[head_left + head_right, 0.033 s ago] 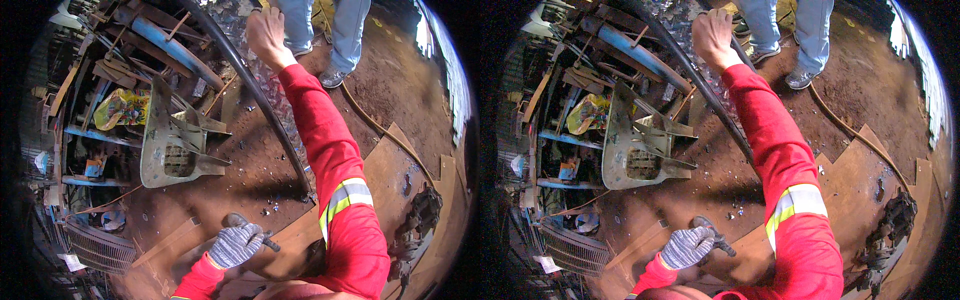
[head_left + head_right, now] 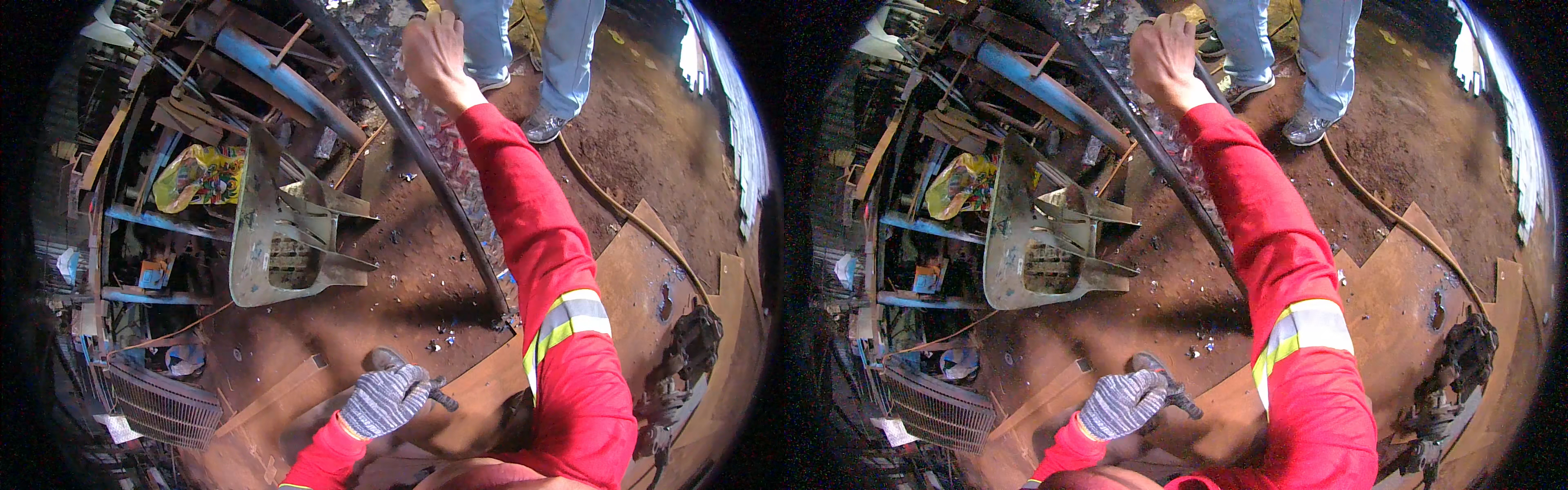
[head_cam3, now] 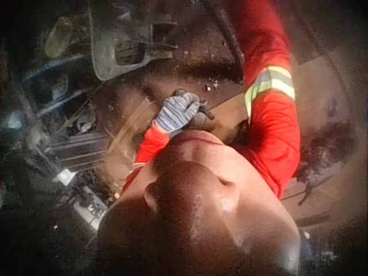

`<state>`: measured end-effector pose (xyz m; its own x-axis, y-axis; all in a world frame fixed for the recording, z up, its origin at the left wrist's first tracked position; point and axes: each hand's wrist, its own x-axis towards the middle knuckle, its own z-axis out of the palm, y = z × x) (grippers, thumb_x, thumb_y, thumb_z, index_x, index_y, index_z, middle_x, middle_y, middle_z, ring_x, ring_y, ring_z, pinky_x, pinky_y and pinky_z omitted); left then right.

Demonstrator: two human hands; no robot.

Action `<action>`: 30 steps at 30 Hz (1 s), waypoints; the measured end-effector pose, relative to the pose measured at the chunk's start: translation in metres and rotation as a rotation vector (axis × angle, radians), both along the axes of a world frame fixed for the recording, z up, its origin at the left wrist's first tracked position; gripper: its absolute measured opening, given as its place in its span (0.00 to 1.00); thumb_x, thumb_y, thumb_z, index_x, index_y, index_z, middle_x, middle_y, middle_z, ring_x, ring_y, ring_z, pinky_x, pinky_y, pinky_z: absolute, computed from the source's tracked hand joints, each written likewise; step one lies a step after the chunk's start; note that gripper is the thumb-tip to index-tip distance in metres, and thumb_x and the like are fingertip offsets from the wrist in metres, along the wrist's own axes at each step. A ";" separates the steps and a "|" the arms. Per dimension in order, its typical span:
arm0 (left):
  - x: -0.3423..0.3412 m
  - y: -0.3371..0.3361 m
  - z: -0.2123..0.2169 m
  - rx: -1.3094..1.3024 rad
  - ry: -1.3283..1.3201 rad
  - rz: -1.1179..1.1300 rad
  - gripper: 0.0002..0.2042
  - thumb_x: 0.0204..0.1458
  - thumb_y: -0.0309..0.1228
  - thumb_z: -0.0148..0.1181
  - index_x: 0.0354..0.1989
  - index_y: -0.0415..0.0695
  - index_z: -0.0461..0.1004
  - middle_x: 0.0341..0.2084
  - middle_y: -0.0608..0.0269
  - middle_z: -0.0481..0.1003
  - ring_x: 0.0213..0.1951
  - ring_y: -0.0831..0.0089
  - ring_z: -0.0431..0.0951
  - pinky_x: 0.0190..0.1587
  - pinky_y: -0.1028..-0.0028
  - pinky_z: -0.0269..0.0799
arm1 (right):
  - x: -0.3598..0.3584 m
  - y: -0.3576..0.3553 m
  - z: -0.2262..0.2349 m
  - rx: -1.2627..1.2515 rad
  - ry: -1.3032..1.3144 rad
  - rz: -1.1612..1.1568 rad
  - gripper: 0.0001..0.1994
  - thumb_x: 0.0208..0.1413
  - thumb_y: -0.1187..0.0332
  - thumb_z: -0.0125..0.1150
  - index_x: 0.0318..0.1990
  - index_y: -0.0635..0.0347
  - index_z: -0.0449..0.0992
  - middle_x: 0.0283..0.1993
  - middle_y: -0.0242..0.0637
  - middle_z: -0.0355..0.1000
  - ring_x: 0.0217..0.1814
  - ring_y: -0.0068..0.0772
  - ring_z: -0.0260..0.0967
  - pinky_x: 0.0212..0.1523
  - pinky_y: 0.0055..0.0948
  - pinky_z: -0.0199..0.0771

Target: The person scrapes blue paint off a curved metal sheet using a handheld scraper. The person holds the sheet with one hand and scrapes with the other, then walks across the workshop floor.

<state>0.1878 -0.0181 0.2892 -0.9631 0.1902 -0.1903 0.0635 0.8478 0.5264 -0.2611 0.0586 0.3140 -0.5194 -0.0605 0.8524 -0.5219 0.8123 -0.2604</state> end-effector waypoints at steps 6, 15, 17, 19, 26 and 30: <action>0.003 -0.001 0.000 -0.012 0.040 -0.018 0.09 0.52 0.34 0.59 0.37 0.43 0.75 0.28 0.56 0.77 0.28 0.56 0.78 0.29 0.61 0.75 | -0.010 0.002 -0.004 0.055 0.068 -0.029 0.09 0.40 0.69 0.58 0.29 0.64 0.78 0.36 0.52 0.71 0.44 0.49 0.66 0.43 0.43 0.63; 0.020 -0.013 0.004 -0.078 0.030 0.034 0.09 0.54 0.35 0.58 0.37 0.42 0.76 0.24 0.53 0.77 0.25 0.54 0.77 0.27 0.59 0.74 | -0.027 0.008 -0.010 0.025 0.110 0.005 0.08 0.37 0.71 0.63 0.28 0.62 0.75 0.38 0.49 0.70 0.44 0.52 0.65 0.41 0.45 0.64; 0.023 -0.017 0.006 -0.061 0.033 0.072 0.10 0.53 0.34 0.58 0.37 0.41 0.76 0.23 0.51 0.77 0.24 0.52 0.77 0.26 0.59 0.74 | -0.030 0.007 -0.012 -0.018 0.128 -0.007 0.10 0.36 0.69 0.66 0.28 0.61 0.75 0.38 0.49 0.69 0.45 0.52 0.64 0.41 0.45 0.64; 0.023 -0.019 0.009 -0.036 0.040 0.080 0.09 0.53 0.34 0.58 0.37 0.41 0.76 0.23 0.51 0.77 0.25 0.51 0.78 0.27 0.59 0.74 | -0.034 0.013 -0.017 -0.022 0.124 0.009 0.09 0.38 0.68 0.67 0.27 0.61 0.74 0.37 0.49 0.69 0.44 0.53 0.65 0.41 0.45 0.64; 0.022 -0.017 0.022 0.036 0.159 0.003 0.08 0.53 0.34 0.57 0.37 0.44 0.73 0.26 0.56 0.76 0.25 0.58 0.77 0.26 0.60 0.71 | -0.021 0.044 0.004 -0.388 -0.224 0.326 0.14 0.53 0.61 0.61 0.40 0.61 0.80 0.40 0.49 0.77 0.45 0.47 0.75 0.47 0.36 0.72; 0.013 -0.009 0.035 0.091 0.150 -0.020 0.08 0.53 0.33 0.57 0.38 0.43 0.76 0.26 0.52 0.78 0.27 0.55 0.78 0.29 0.62 0.74 | -0.028 0.030 -0.005 -0.218 -0.160 0.301 0.12 0.43 0.65 0.69 0.34 0.61 0.80 0.40 0.48 0.74 0.48 0.52 0.68 0.48 0.44 0.69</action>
